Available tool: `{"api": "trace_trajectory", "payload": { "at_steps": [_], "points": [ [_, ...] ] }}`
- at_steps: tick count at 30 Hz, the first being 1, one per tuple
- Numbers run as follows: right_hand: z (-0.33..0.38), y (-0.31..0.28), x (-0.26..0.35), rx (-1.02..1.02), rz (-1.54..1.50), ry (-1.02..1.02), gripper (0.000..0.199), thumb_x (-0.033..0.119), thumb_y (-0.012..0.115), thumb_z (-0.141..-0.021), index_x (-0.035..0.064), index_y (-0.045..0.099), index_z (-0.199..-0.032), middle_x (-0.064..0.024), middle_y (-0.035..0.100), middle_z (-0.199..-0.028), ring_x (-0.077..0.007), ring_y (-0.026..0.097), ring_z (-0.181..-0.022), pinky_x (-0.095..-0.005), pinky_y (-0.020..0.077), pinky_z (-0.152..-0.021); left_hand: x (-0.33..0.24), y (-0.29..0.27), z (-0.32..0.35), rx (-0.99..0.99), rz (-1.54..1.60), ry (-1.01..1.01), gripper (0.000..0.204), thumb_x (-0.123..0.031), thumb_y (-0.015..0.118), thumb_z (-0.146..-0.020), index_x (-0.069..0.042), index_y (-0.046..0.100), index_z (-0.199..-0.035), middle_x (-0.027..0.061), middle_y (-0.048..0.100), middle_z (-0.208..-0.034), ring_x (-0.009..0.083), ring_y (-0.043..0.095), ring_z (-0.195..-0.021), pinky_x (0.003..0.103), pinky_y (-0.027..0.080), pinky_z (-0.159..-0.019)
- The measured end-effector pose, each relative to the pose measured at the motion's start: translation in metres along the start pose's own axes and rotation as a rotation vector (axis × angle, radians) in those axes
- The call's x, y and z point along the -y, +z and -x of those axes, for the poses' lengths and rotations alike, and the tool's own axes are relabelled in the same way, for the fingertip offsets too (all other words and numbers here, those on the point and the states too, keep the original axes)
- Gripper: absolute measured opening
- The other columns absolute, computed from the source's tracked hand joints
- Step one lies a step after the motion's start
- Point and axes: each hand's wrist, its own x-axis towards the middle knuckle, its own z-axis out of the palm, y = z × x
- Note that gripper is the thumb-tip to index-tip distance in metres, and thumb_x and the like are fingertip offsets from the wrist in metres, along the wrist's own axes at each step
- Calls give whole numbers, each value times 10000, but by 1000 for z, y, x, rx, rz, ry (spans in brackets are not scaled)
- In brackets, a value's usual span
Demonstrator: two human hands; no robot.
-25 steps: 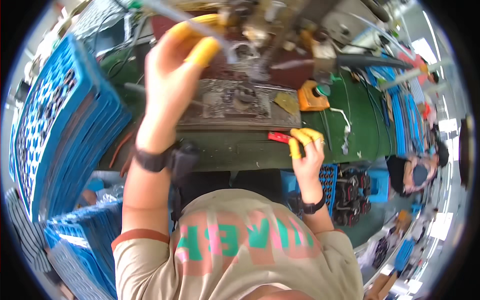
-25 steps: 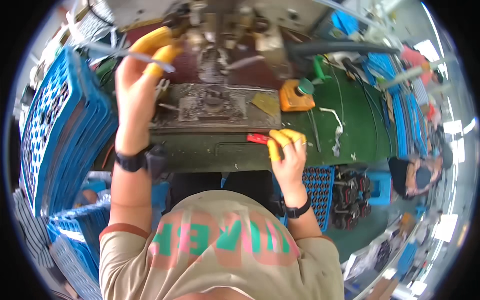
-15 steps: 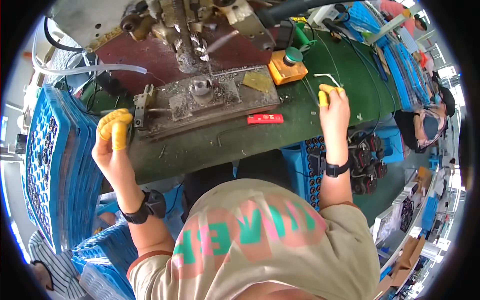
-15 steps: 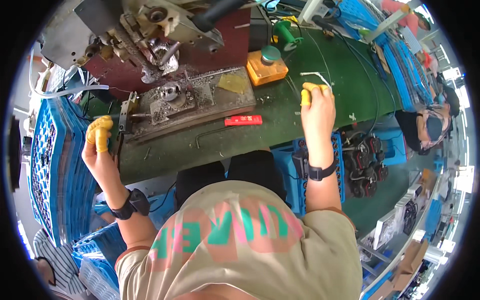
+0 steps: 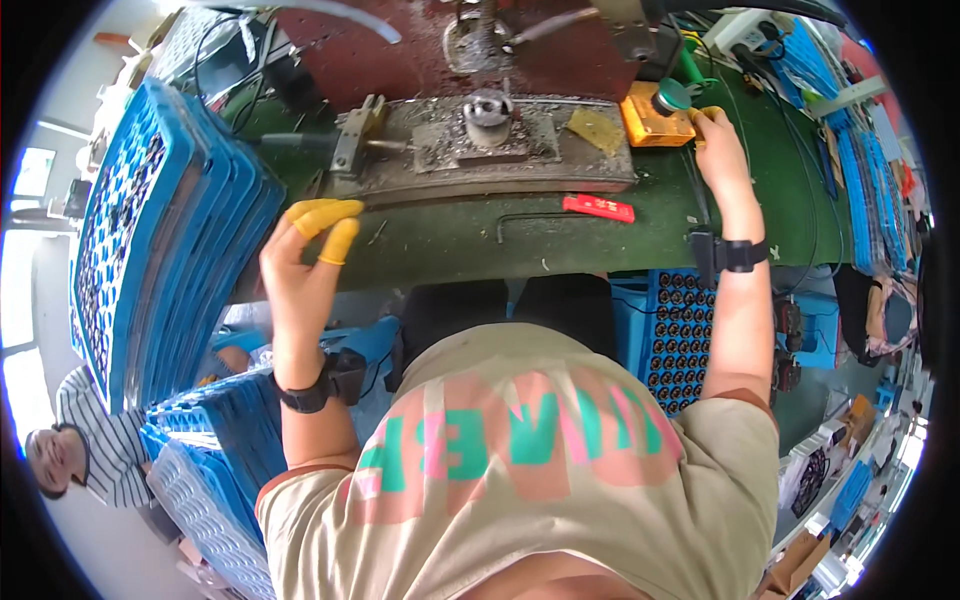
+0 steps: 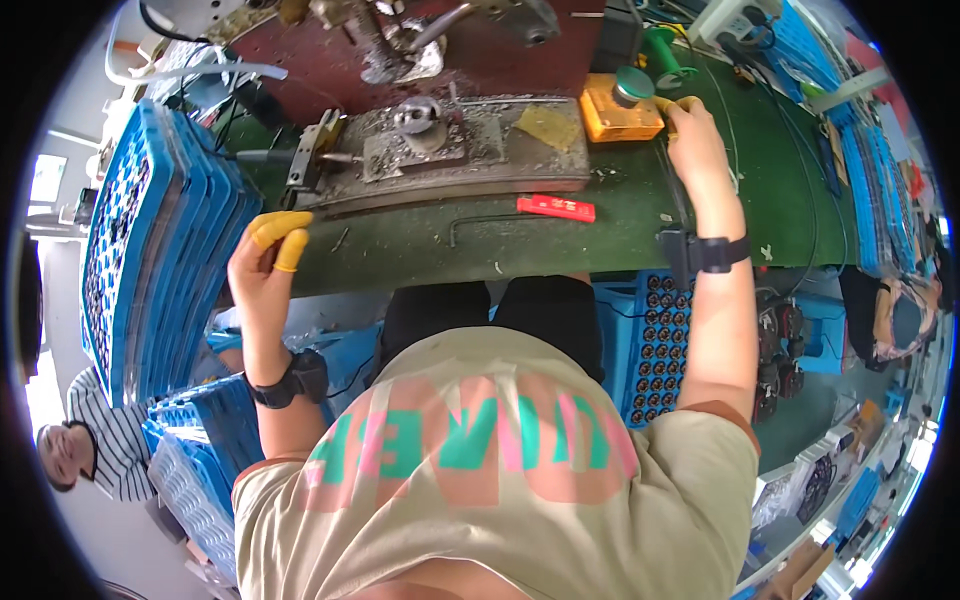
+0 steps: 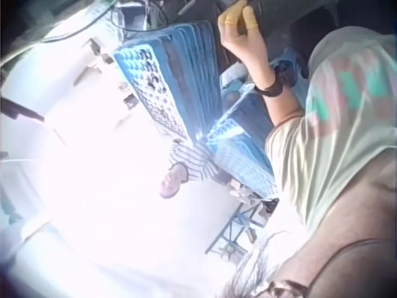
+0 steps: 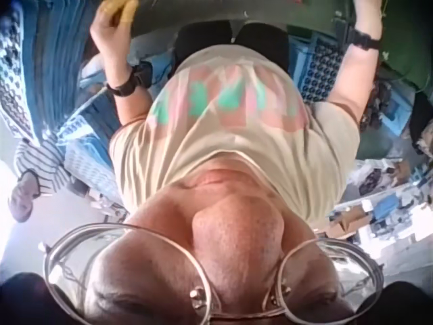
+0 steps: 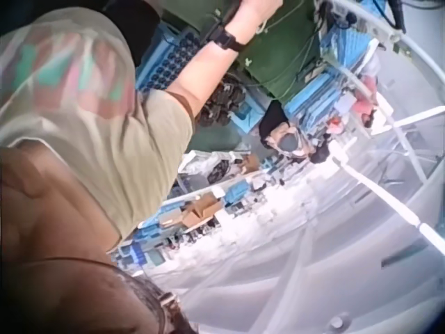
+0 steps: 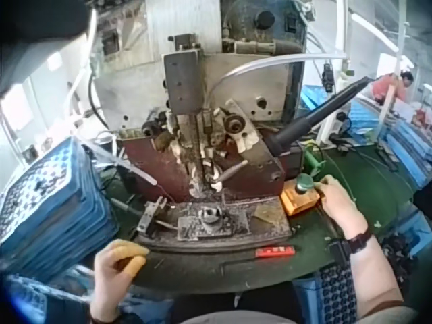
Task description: Using pliers and small hand tools to adjust or repair a component feeding machine on a factory floor.
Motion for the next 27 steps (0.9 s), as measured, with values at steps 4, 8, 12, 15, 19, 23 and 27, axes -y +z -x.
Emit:
{"api": "trace_trajectory", "payload": {
  "at_steps": [4, 8, 12, 15, 19, 23, 27],
  "points": [
    [-11, -3, 8, 35, 40, -63, 311, -4, 550, -781, 64, 626, -1075, -135, 559, -1057, -343, 546, -1008, -406, 467, -849, -16, 31, 5, 155, -103, 124, 175, -31, 708, -744, -47, 703, -918, 120, 666, -878, 265, 627, -806, 331, 503, -719],
    [-13, -6, 0, 27, 200, -169, 332, -7, 557, -774, 70, 590, -1094, -116, 532, -1044, -328, 539, -992, -404, 494, -806, -20, 90, 7, 165, -249, 315, 236, -130, 722, -734, -46, 686, -951, 125, 610, -829, 307, 597, -774, 367, 501, -690],
    [-5, -18, 6, 74, 336, -193, 352, 7, 572, -768, 81, 573, -1112, -98, 535, -1051, -314, 545, -966, -404, 510, -770, -8, 116, 14, 173, -355, 336, 235, -136, 722, -695, -37, 662, -900, 103, 560, -853, 289, 579, -780, 372, 500, -701],
    [-2, -32, 11, 109, 395, -181, 341, -6, 543, -777, 66, 572, -1109, -105, 544, -1026, -312, 543, -970, -402, 508, -759, -12, 112, 12, 134, -304, 298, 215, -126, 720, -695, -54, 626, -874, 99, 555, -852, 292, 576, -784, 371, 501, -697],
    [-2, -59, -9, 121, 388, -208, 305, -24, 492, -795, 43, 576, -1080, -131, 550, -1013, -336, 545, -963, -409, 482, -782, -7, 103, 14, 131, -232, 253, 197, -107, 709, -705, -62, 589, -854, 95, 560, -843, 294, 577, -792, 374, 499, -696],
    [-9, -84, -14, 87, 366, -114, 257, -53, 492, -795, 15, 574, -1029, -158, 550, -1018, -345, 559, -932, -394, 469, -783, 6, 89, 15, 50, -283, 216, 193, -108, 702, -721, -66, 614, -888, 94, 565, -845, 296, 582, -790, 378, 499, -700],
    [-12, -113, -28, 185, 26, -66, 169, -28, 553, -836, 13, 573, -999, -142, 603, -941, -285, 612, -876, -328, 473, -764, 10, 82, 15, 36, -256, 208, 187, -113, 706, -728, -64, 638, -896, 94, 574, -849, 292, 587, -783, 373, 504, -695]
  ]
}}
